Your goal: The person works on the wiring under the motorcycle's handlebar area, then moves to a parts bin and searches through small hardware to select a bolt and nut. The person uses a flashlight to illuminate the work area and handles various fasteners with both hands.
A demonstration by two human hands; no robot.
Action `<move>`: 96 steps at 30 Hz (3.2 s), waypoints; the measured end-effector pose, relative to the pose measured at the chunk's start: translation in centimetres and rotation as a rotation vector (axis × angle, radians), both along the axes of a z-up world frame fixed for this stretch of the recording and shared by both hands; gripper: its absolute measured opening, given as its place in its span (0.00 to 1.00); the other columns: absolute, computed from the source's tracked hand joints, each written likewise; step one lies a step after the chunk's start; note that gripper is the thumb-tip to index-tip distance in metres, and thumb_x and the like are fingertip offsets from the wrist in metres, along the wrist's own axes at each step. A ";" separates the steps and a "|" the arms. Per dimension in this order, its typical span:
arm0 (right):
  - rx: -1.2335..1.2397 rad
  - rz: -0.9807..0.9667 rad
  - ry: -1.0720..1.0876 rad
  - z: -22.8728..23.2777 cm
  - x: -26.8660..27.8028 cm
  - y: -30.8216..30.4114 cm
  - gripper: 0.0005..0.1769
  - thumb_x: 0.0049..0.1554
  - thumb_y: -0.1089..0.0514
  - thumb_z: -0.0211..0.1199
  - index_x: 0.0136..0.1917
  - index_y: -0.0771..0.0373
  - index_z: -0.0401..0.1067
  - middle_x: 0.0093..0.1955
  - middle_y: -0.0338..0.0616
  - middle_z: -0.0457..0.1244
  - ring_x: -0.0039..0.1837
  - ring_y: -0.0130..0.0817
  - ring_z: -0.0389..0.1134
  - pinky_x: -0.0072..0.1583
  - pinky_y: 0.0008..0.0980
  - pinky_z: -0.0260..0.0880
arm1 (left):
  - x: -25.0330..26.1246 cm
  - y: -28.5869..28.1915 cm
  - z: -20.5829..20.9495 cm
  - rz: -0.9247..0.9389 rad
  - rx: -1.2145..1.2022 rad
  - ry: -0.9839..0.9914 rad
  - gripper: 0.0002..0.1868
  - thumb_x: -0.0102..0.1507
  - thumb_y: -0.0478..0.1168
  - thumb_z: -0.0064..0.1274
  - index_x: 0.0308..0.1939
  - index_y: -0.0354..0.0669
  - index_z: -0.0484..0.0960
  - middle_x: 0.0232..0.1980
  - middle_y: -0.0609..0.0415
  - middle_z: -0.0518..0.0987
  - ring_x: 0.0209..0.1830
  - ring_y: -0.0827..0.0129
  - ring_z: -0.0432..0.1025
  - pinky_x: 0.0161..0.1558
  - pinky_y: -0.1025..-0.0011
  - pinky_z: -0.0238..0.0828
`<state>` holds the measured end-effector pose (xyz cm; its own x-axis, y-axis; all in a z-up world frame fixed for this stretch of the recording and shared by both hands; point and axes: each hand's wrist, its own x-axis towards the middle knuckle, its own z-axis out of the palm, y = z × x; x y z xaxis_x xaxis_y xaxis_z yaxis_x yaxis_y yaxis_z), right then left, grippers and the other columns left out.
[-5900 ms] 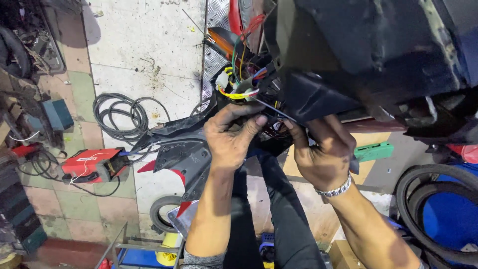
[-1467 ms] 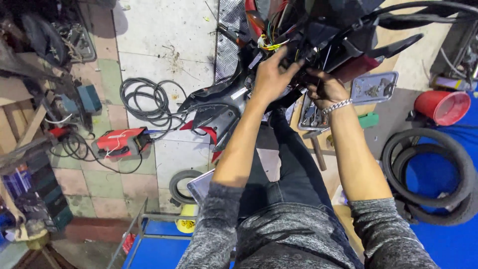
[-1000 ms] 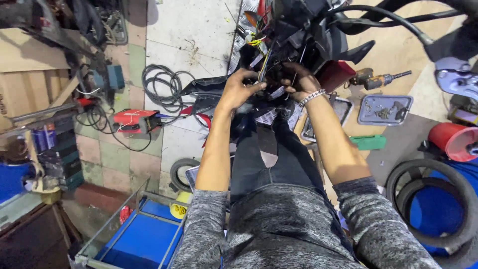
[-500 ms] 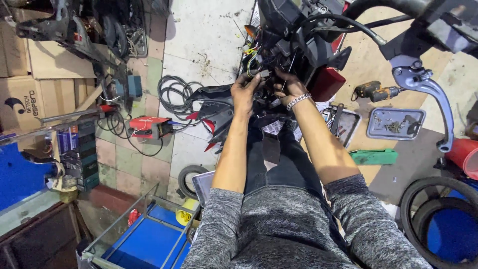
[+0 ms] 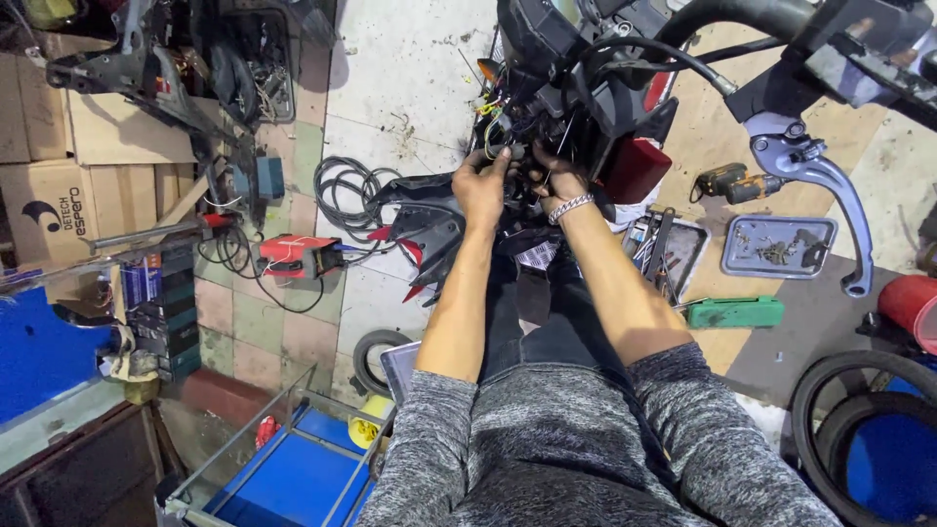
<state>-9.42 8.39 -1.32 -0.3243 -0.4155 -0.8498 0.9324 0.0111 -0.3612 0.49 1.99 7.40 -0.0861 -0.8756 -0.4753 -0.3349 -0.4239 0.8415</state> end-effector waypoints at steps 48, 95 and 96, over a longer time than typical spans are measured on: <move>-0.045 -0.219 0.184 -0.7 1.8 -0.6 0.16 0.55 0.62 0.76 0.38 0.70 0.69 0.28 0.52 0.60 0.24 0.25 0.57 0.25 0.19 0.53 | 2.6 -2.5 -1.2 -0.288 0.131 0.287 0.13 0.66 0.40 0.60 0.49 0.33 0.81 0.28 0.41 0.83 0.28 0.63 0.81 0.38 0.70 0.79; -0.006 -0.026 0.294 -1.1 1.3 1.1 0.14 0.52 0.66 0.77 0.48 0.72 0.75 0.34 0.47 0.62 0.30 0.28 0.66 0.31 0.21 0.72 | 3.7 -5.8 -4.7 -0.555 -0.125 0.012 0.14 0.55 0.44 0.73 0.42 0.47 0.89 0.36 0.50 0.85 0.40 0.67 0.79 0.42 0.69 0.75; 0.011 -0.020 0.285 -1.2 1.4 1.1 0.15 0.52 0.65 0.77 0.48 0.73 0.75 0.34 0.47 0.63 0.31 0.28 0.67 0.32 0.22 0.75 | 4.1 -6.2 -5.3 -0.614 -0.142 -0.021 0.14 0.54 0.45 0.73 0.42 0.49 0.90 0.36 0.49 0.86 0.41 0.64 0.80 0.42 0.68 0.76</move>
<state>-8.06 9.54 -2.50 -0.5590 -0.3983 -0.7272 0.7931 -0.0011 -0.6091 4.58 -4.20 2.11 -0.5847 -0.7244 -0.3653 -0.4991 -0.0338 0.8659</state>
